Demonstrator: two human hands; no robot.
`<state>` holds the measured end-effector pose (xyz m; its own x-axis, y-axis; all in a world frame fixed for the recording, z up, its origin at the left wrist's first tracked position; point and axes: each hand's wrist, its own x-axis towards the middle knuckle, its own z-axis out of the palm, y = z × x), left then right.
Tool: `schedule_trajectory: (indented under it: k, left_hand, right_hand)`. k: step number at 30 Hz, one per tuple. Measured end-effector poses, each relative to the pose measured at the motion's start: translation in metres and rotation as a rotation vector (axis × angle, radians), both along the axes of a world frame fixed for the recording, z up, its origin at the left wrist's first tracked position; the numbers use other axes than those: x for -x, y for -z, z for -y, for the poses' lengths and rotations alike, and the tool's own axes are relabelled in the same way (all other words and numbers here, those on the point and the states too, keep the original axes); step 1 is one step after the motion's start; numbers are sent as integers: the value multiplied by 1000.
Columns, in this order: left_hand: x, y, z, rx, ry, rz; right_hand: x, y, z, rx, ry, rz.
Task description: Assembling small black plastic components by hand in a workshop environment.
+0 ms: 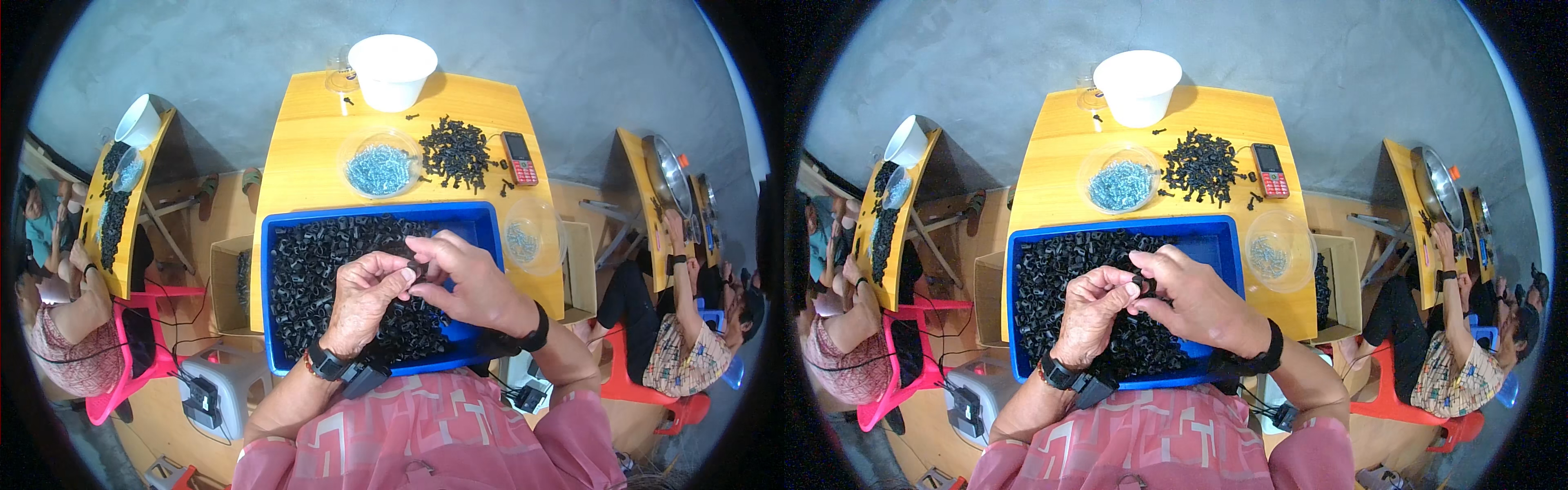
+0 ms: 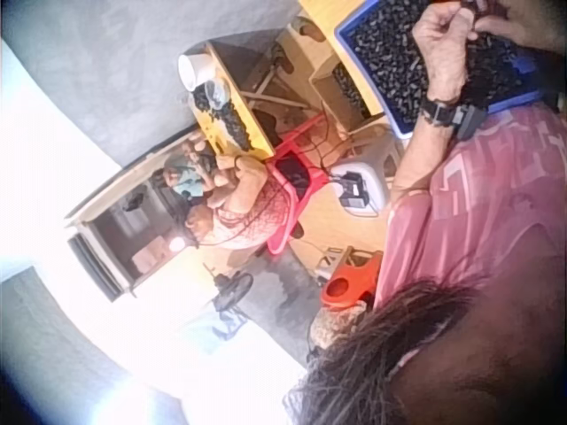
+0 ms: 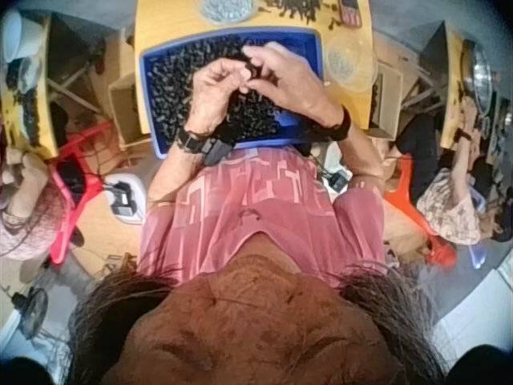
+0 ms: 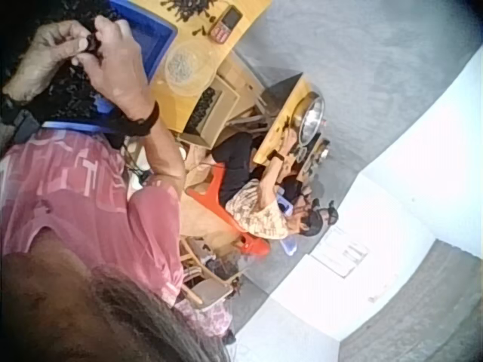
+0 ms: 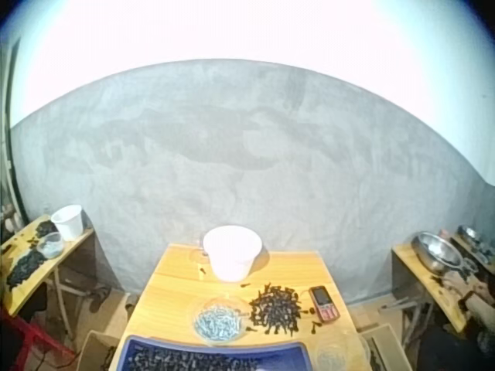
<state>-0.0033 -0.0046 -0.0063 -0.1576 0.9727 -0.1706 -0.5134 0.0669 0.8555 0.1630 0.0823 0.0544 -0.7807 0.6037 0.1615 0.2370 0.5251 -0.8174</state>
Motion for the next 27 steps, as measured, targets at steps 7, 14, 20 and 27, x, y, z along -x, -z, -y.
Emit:
schedule_trajectory:
  k: [7, 14, 20, 27]
  left_hand:
    - [-3, 0, 1, 21, -10, -52]
    - [-2, 1, 1, 32, 37, -70]
    - [-6, 3, 0, 1, -70, -56]
    - [-9, 3, -2, -20, -119, -152]
  right_hand:
    - [6, 0, 0, -415, -104, 189]
    - [3, -1, -1, -399, -67, 186]
    - [11, 20, 0, -400, -65, 126]
    - [13, 26, 0, -463, -48, 85]
